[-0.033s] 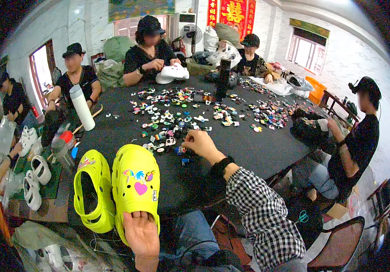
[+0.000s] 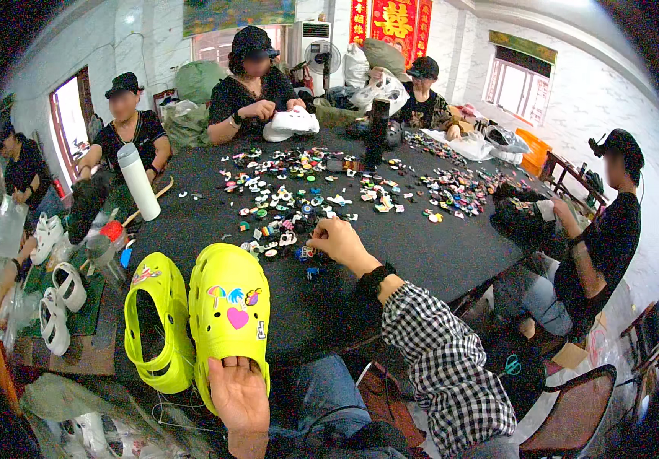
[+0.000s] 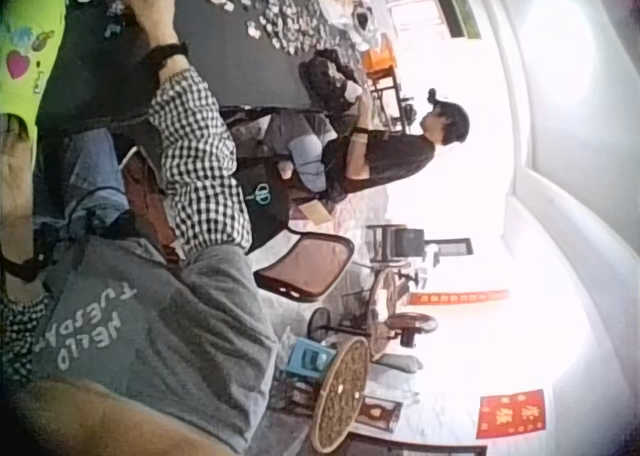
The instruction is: Attach decorative charms into the holes of plastic clogs to decorate them.
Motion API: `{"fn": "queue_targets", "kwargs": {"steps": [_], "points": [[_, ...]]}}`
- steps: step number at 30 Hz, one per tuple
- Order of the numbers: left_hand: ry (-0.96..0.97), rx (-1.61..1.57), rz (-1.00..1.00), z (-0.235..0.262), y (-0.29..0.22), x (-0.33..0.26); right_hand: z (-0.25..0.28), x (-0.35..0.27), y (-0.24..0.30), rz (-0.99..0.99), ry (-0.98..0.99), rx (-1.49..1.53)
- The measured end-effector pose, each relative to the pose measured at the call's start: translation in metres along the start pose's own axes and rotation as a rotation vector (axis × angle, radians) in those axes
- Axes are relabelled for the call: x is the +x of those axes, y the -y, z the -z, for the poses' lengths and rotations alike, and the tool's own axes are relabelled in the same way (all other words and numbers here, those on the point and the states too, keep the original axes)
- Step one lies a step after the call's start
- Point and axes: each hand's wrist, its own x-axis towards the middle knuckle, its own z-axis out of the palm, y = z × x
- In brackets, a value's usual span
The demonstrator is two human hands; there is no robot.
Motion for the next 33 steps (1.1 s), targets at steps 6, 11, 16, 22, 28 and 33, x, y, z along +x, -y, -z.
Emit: {"fn": "queue_targets", "kwargs": {"steps": [6, 11, 16, 22, 28, 33], "points": [[-0.005, 0.013, 0.000, -0.002, 0.000, 0.000, -0.002, 0.000, -0.006, -0.042, -0.025, 0.065], [-0.005, 0.018, 0.002, -0.002, 0.000, 0.001, -0.003, 0.000, -0.003, -0.056, -0.135, 0.087], [-0.010, 0.005, -0.008, -0.001, 0.001, 0.001, -0.002, -0.003, 0.005, -0.007, -0.126, 0.080], [-0.003, -0.007, 0.006, 0.002, -0.001, 0.002, 0.006, -0.012, 0.009, 0.083, 0.083, 0.034], [0.041, 0.056, 0.008, 0.003, 0.000, 0.001, 0.018, -0.018, -0.005, 0.060, 0.186, -0.082], [0.018, 0.078, 0.002, 0.004, 0.003, 0.000, 0.011, -0.019, 0.002, 0.207, 0.187, -0.145]]}}
